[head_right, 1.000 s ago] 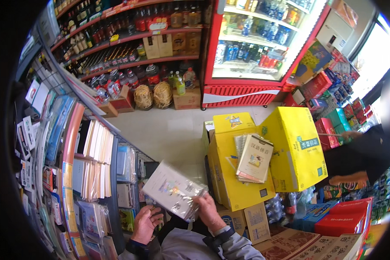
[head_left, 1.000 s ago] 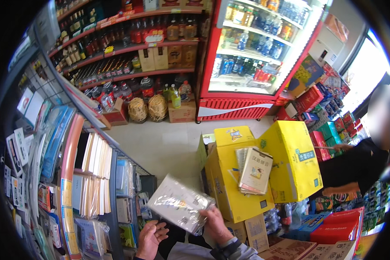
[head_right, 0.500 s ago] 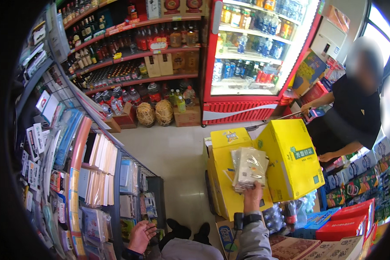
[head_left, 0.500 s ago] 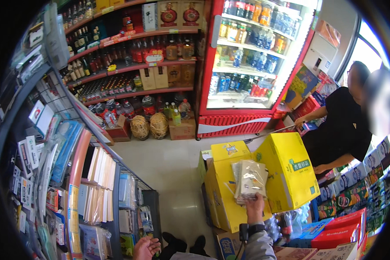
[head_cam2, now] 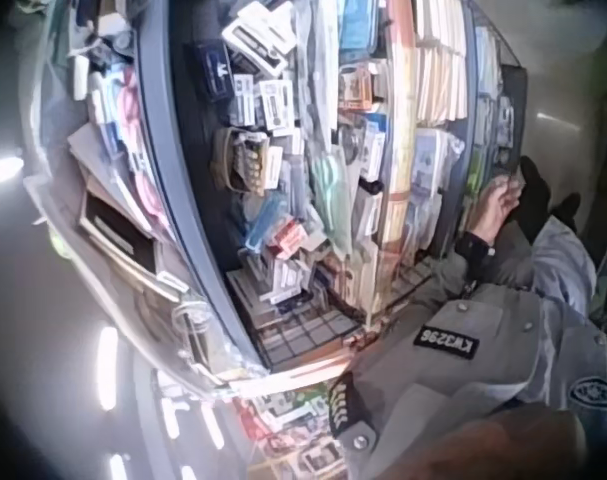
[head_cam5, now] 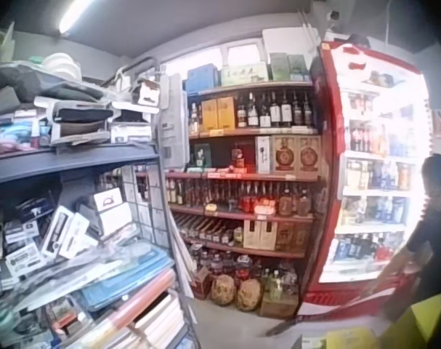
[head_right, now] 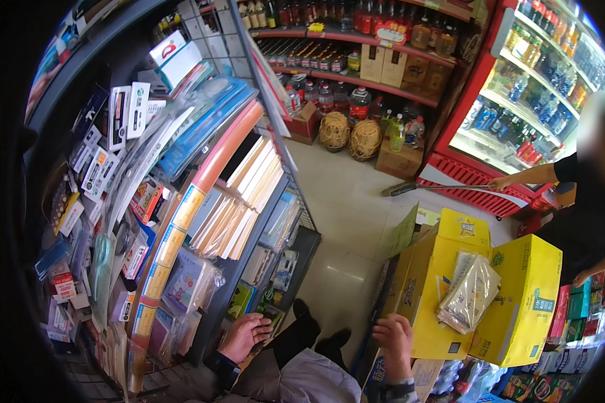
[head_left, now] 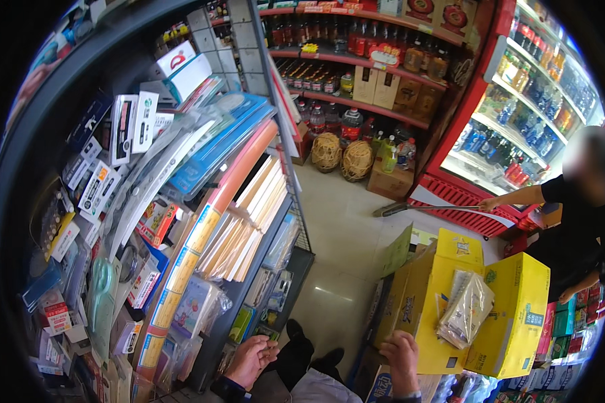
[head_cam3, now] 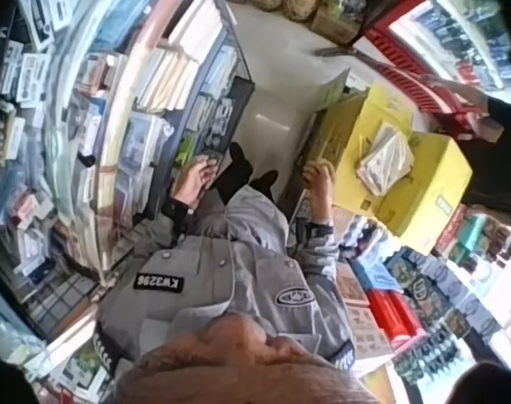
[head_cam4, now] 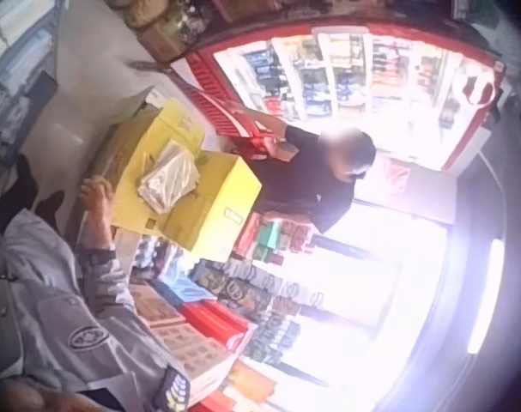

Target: The person repeatedly picks up various stationery items including sketchbooks, notebooks, and folders from a cardboard box, briefly turns them over to view the covers, and places them into a vertical display rack. The person handles items one at a time throughout the clip.

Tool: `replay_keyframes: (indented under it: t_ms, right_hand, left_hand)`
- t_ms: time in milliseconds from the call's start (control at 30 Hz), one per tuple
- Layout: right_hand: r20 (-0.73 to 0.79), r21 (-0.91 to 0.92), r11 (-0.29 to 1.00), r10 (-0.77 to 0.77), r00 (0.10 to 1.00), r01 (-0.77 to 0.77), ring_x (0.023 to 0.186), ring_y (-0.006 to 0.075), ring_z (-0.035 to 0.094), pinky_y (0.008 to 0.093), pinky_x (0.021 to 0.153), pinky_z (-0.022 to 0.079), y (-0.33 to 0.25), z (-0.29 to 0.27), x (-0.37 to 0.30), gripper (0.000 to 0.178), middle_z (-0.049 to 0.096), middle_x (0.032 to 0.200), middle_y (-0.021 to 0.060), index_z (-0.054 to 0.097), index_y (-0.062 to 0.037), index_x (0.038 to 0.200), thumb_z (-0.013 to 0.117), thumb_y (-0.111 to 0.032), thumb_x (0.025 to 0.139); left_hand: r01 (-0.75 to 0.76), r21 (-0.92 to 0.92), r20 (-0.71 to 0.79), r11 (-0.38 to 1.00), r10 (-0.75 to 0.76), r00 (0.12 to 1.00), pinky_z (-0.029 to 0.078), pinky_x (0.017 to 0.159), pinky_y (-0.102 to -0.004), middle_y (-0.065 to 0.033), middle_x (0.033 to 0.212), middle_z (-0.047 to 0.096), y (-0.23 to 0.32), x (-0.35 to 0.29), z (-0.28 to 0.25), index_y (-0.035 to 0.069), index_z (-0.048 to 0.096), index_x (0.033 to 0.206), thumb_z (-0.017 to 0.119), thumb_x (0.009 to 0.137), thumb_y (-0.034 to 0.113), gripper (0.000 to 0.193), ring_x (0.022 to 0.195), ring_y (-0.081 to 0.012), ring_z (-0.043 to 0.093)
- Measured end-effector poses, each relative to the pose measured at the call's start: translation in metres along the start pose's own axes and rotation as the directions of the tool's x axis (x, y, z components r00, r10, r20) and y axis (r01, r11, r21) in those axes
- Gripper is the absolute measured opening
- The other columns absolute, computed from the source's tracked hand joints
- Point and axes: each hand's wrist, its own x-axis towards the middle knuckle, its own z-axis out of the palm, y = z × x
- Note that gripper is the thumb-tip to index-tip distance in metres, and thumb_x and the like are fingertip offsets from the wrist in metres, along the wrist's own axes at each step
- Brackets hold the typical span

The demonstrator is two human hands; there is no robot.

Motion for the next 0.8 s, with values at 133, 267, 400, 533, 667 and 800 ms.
replay_keyframes:
  t_ms: [133,267,400,533,667,800]
  right_hand:
    - [0.197,-0.315,0.947,0.122,0.973,-0.056,0.081,0.0168,0.067,0.0293,0.07,0.055,0.014,0.074,0.023,0.018,0.069,0.093,0.0098,0.063,-0.0025,0.111,0.059,-0.017,0.1]
    - [0.373,-0.454,0.89,0.243,0.895,-0.052,0.084,0.0152,0.068,0.0282,0.072,0.055,0.053,0.116,0.056,0.025,0.071,0.097,0.0092,0.064,-0.0013,0.112,0.06,-0.023,0.101]
    - [0.452,-0.52,0.851,0.344,0.823,-0.07,0.079,0.0153,0.067,0.0285,0.07,0.055,0.083,0.152,0.076,0.032,0.069,0.095,0.0079,0.063,0.0002,0.114,0.062,-0.029,0.1]
    - [0.422,-0.623,0.778,0.416,0.806,-0.076,0.079,0.0158,0.067,0.0296,0.066,0.056,0.134,0.177,0.109,0.035,0.069,0.093,0.0086,0.063,0.0016,0.115,0.063,-0.029,0.098]
    - [0.42,-0.69,0.722,0.449,0.789,-0.043,0.08,0.0181,0.068,0.0311,0.067,0.057,0.18,0.216,0.125,0.04,0.067,0.096,0.0091,0.063,0.0022,0.117,0.064,-0.033,0.098]
    - [0.388,-0.715,0.699,0.409,0.826,-0.01,0.077,0.0226,0.07,0.0364,0.067,0.057,0.226,0.251,0.141,0.043,0.07,0.088,0.0135,0.064,0.0037,0.111,0.067,-0.036,0.094]
  left_hand:
    - [0.002,-0.03,-0.031,1.0,-0.003,1.0,0.057,0.092,-0.0392,-0.0154,0.12,0.068,-0.007,-0.006,-0.015,0.003,0.055,0.126,0.054,0.104,0.015,0.025,0.109,-0.0265,0.068]
    - [-0.009,-0.077,-0.05,0.997,0.005,0.999,0.057,0.092,-0.0401,-0.016,0.12,0.068,-0.01,-0.017,-0.032,0.004,0.056,0.126,0.053,0.105,0.015,0.024,0.11,-0.027,0.069]
    - [-0.028,-0.105,-0.065,0.994,0.021,0.998,0.057,0.093,-0.0405,-0.0166,0.121,0.068,-0.016,-0.022,-0.048,0.004,0.057,0.127,0.053,0.105,0.015,0.024,0.11,-0.0275,0.069]
    - [-0.034,-0.121,-0.116,0.992,0.02,0.993,0.057,0.09,-0.0378,-0.0147,0.115,0.071,-0.013,-0.024,-0.05,0.003,0.058,0.123,0.051,0.104,0.014,0.023,0.107,-0.0264,0.07]
    - [0.002,-0.138,-0.184,0.99,-0.028,0.983,0.057,0.09,-0.0379,-0.0144,0.115,0.071,-0.012,-0.025,-0.054,0.002,0.058,0.123,0.051,0.104,0.013,0.023,0.105,-0.0261,0.071]
    - [0.004,-0.125,-0.191,0.992,-0.028,0.981,0.058,0.091,-0.0393,-0.0149,0.116,0.069,-0.012,-0.029,-0.054,0.002,0.056,0.125,0.053,0.103,0.015,0.025,0.106,-0.0259,0.07]
